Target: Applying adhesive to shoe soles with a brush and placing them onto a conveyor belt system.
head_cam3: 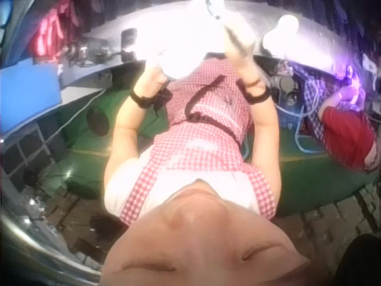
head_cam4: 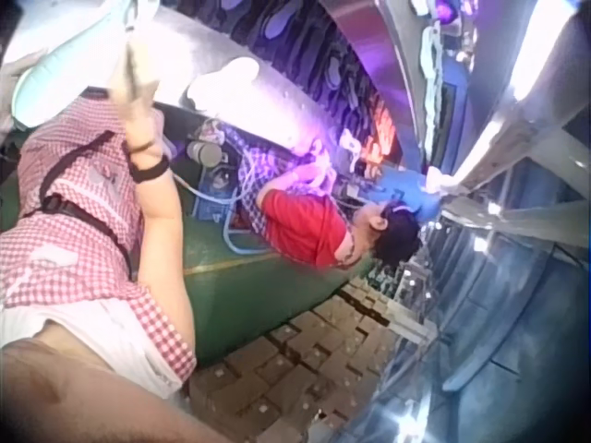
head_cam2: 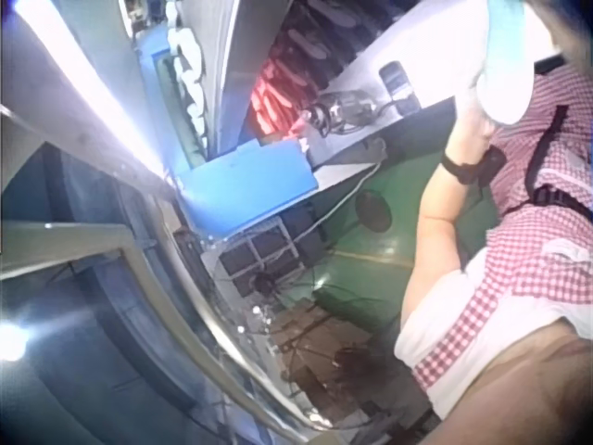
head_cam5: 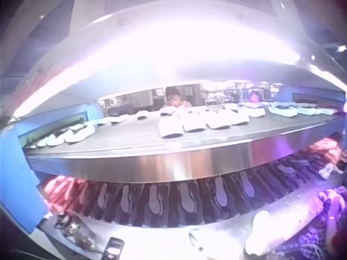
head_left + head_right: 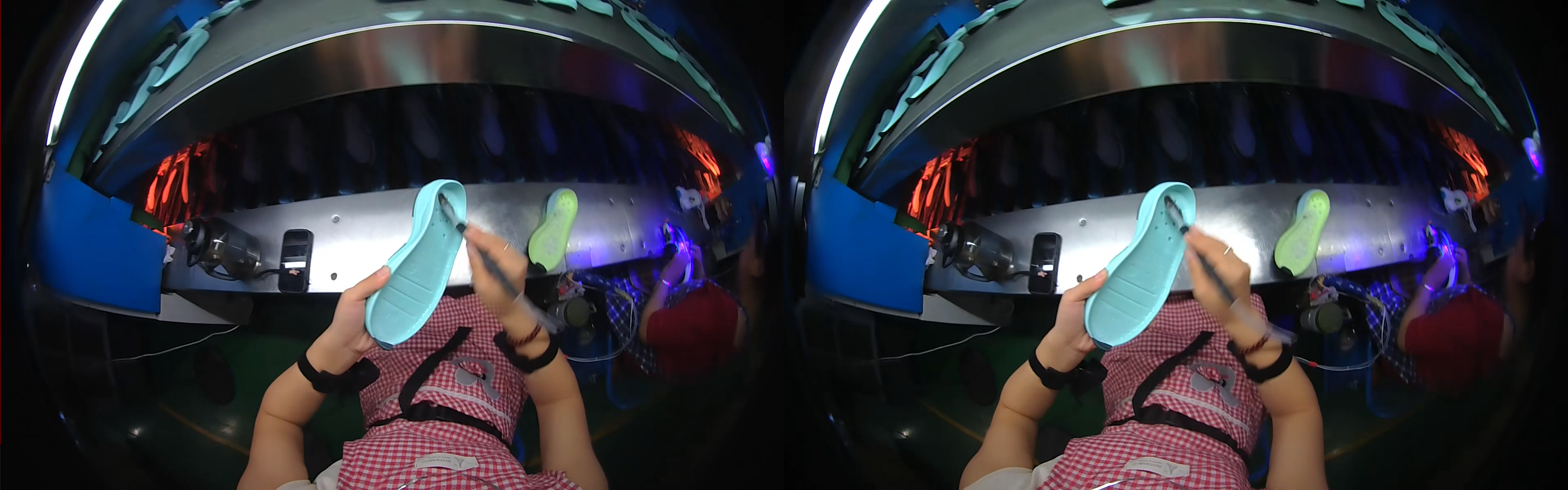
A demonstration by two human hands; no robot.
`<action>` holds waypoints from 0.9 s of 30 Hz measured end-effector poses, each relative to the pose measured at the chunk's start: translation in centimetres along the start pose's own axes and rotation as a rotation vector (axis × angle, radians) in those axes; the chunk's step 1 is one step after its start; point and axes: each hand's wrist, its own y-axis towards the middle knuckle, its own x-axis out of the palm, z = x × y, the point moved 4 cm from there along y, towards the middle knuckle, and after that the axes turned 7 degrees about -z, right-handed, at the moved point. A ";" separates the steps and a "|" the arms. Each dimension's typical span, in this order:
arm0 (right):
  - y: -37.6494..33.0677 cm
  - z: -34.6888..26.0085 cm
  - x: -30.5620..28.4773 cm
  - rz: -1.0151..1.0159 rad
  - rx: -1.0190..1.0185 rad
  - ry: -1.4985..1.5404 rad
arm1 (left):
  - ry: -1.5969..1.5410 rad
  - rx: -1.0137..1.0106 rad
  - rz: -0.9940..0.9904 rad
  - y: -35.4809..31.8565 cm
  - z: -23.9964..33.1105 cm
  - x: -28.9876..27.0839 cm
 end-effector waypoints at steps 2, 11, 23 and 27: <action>-0.1 -3.0 0.5 -0.159 0.098 0.125 | 0.003 0.010 0.005 0.3 0.7 -0.6; -0.6 -1.4 -7.1 -0.056 0.428 1.082 | 0.226 0.480 -0.104 -1.9 15.1 8.4; -4.0 3.5 -4.4 0.047 0.645 1.127 | 1.312 0.937 0.345 15.4 27.0 11.8; -5.2 4.1 -4.9 0.117 0.682 1.125 | 1.993 0.905 0.620 19.6 25.3 14.7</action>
